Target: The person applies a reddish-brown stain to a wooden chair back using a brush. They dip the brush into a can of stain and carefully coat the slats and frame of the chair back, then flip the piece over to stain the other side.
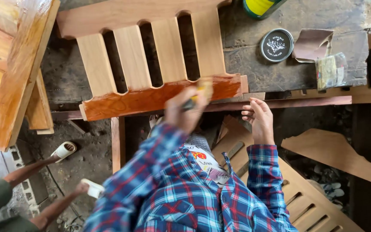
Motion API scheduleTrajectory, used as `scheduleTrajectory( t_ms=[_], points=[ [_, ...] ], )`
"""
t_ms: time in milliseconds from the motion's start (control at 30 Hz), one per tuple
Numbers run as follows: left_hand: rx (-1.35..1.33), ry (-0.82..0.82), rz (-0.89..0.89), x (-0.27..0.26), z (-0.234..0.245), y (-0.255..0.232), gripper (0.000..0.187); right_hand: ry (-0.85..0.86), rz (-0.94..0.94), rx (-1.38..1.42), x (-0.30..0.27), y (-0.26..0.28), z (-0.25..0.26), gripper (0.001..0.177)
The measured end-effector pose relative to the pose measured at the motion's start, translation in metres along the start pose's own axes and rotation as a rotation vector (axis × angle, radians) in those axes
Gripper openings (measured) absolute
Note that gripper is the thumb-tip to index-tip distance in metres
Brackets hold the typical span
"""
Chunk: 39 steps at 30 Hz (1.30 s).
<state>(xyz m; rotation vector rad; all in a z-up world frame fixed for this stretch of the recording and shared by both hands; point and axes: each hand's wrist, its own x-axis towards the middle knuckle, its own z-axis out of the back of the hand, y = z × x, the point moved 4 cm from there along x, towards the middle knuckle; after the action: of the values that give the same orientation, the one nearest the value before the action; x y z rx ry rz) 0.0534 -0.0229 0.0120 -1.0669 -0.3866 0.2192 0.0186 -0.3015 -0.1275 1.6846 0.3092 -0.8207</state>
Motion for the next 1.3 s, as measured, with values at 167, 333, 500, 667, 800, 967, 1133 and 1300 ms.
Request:
scheduleTrajectory(
  t_ms=[167, 333, 500, 667, 800, 967, 1133, 1300],
  points=[
    [-0.162, 0.169, 0.036, 0.009, -0.073, -0.014, 0.009, 0.000, 0.015, 0.031, 0.002, -0.012, 0.008, 0.024],
    [-0.240, 0.068, 0.155, 0.014, -0.021, 0.043, 0.009, -0.020, -0.002, 0.024, -0.004, -0.018, 0.013, 0.024],
    [-0.322, 0.013, 0.495, 0.011, 0.095, 0.069, 0.007, -0.030, -0.020, 0.001, -0.013, -0.013, 0.015, 0.023],
    [0.012, -0.119, 0.291, 0.013, 0.133, 0.055, 0.016, -0.051, -0.058, -0.039, -0.005, -0.035, 0.034, 0.027],
    [-0.146, -0.148, 0.313, 0.015, 0.067, 0.031, 0.007, -0.066, -0.069, -0.056, -0.012, -0.039, 0.040, 0.027],
    [-0.228, 0.007, 0.420, 0.023, -0.005, 0.048, 0.017, -0.076, -0.101, -0.090, -0.014, -0.049, 0.041, 0.029],
    [-0.133, 0.045, 0.360, 0.031, 0.066, 0.076, 0.019, -0.094, -0.087, -0.074, -0.002, -0.049, 0.045, 0.029],
    [0.264, -0.017, 0.049, 0.015, 0.130, 0.057, 0.024, -0.084, -0.099, -0.071, -0.010, -0.053, 0.050, 0.030]
  ],
)
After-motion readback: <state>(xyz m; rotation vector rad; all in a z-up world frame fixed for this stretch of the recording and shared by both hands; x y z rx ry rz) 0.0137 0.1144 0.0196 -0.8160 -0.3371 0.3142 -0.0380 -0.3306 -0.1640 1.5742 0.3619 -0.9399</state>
